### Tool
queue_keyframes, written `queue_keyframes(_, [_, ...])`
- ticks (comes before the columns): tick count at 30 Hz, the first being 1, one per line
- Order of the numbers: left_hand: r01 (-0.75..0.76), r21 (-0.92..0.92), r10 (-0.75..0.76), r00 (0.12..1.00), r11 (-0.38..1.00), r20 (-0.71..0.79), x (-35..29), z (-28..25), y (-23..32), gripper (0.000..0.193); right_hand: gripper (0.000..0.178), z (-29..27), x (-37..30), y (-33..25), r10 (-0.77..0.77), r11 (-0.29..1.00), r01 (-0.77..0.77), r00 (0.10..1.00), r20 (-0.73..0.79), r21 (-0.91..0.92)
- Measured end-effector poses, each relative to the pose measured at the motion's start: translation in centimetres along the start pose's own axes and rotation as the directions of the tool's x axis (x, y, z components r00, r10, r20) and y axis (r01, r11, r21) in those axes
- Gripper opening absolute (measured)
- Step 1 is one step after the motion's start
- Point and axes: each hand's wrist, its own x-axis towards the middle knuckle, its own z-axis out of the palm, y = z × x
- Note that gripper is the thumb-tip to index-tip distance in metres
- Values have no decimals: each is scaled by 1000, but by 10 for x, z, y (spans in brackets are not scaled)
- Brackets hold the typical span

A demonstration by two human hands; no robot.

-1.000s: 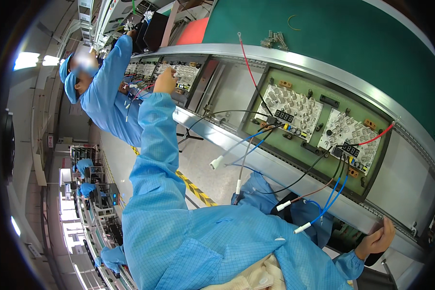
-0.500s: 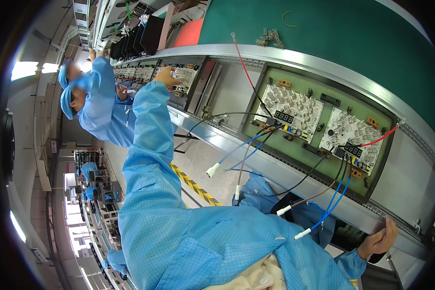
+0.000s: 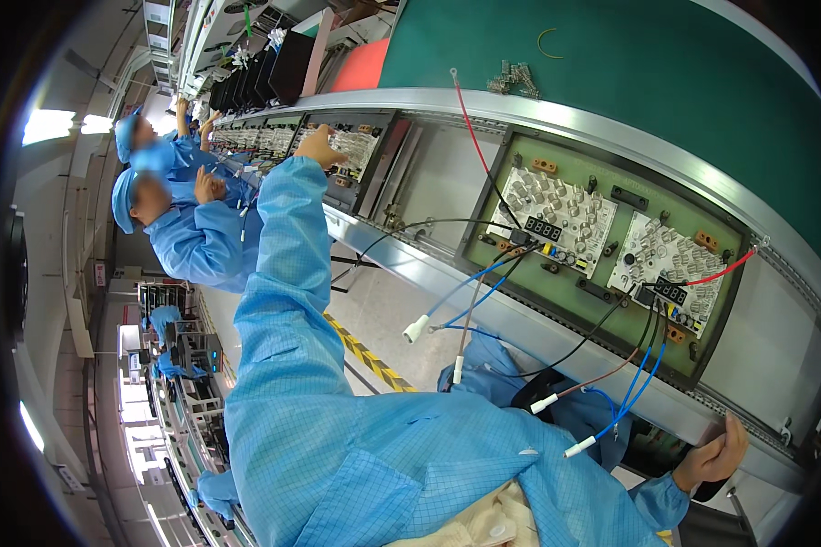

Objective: The recorder is assembling and connecting wires to a green circuit board on a production line.

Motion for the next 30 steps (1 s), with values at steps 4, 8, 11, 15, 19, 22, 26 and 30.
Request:
queue_keyframes(4, [-25, -2, 25, 998, 1000, -61, -2, 3, -3, 71, 27, 2, -1, 1, 1, 1000, -1, 1000, -11, 6])
queue_keyframes(8, [-20, -98, 11, 996, 995, -92, -7, 4, -2, 74, 27, 2, 1, -2, -8, 1000, 8, 1000, -6, -17])
queue_keyframes(11, [-10, -122, -4, 993, 992, -120, -11, 6, -2, 73, 28, 3, 0, -2, -13, 1000, 13, 1000, -7, -13])
queue_keyframes(15, [17, -107, -32, 990, 994, -137, -14, 10, -2, 75, 28, 4, -1, 0, -19, 1000, 19, 1000, -10, -12])
queue_keyframes(19, [-8, -103, -8, 988, 995, -154, -12, 13, -6, 74, 28, 6, -1, -1, -20, 1000, 20, 1000, -9, -16])
queue_keyframes(22, [13, -131, -31, 989, 991, -143, -13, 13, -5, 75, 25, 6, -1, -3, -27, 999, 26, 1000, -15, -27])
queue_keyframes(26, [35, -177, -59, 990, 984, -130, -17, 14, -3, 73, 26, 6, -2, -2, -19, 1000, 19, 1000, -1, -19])
queue_keyframes(30, [17, -224, -56, 984, 975, -167, -19, 16, -5, 71, 27, 8, -3, -2, -33, 999, 33, 999, -1, -19])
